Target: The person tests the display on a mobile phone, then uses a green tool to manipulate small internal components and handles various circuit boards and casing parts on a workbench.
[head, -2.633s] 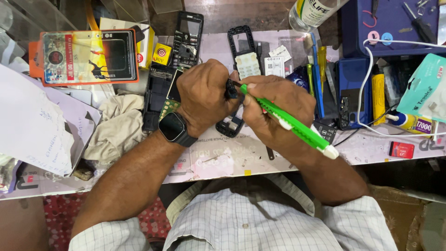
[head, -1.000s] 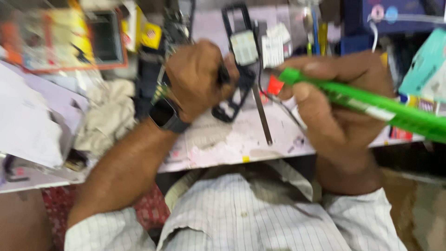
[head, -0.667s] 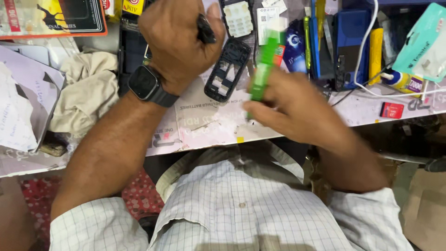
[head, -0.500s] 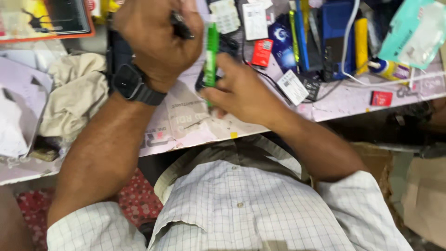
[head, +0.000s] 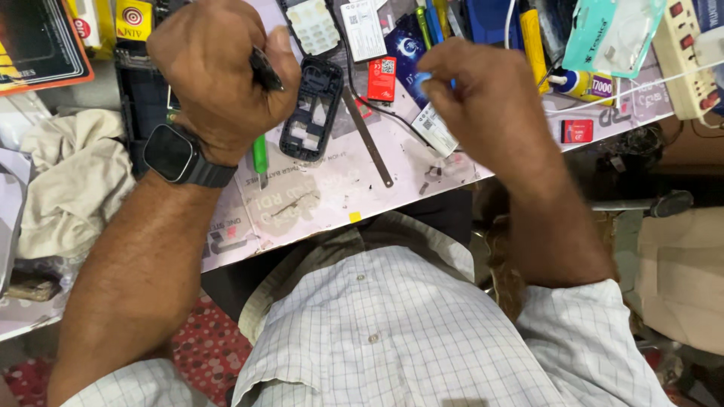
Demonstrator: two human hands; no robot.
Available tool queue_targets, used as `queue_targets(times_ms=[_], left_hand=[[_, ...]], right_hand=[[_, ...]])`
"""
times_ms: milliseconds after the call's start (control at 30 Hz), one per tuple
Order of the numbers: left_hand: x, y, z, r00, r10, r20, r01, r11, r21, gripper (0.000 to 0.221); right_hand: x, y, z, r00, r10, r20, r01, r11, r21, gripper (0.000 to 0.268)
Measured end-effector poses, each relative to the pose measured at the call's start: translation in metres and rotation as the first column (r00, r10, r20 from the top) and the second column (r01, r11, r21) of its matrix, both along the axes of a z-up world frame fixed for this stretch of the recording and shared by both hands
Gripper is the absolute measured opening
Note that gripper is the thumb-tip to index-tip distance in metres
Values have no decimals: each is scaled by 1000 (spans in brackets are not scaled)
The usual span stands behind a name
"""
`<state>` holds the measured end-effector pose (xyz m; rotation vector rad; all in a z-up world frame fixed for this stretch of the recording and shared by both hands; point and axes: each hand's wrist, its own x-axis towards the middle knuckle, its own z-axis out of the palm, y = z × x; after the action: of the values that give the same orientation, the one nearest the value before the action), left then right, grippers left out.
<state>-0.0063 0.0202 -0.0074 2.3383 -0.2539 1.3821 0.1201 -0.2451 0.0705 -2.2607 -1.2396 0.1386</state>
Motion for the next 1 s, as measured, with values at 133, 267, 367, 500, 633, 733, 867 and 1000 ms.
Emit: queue_targets(times_ms=[133,267,367,500,633,733,867,1000], left_hand=[[0,-2,1,998,-53,-35,53,999,-4,18],[0,1,-2,998,-52,-41,52,999,-11,21],[-4,5,-6,997,-25,-70,20,998,-68,15],[-4,11,-11,997,-25,-79,15,992,-123,21],[-4,8,-14,994,-49,-95,36,990,-137,17],[-4,9,-12,994,-52,-92,41,992,-117,18],[-6,8,-11,994,-47,-95,33,988,-148,19],[-1,6,-10,996,-44,-81,32,989,-141,21]], right_hand=[[22,-9,3,980,-22,197,28,999,-28,13],[33,-11,11,979,-13,205,0,998,63,18],[31,-18,17,993,-91,70,83,990,110,17],[25,-22,17,993,-118,-27,121,983,135,16],[26,-15,6,992,-21,125,5,993,120,24],[26,-13,2,981,-91,169,72,991,111,17],[27,-17,0,974,-219,66,213,974,83,18],[33,-2,-30,962,-58,268,30,993,110,10]])
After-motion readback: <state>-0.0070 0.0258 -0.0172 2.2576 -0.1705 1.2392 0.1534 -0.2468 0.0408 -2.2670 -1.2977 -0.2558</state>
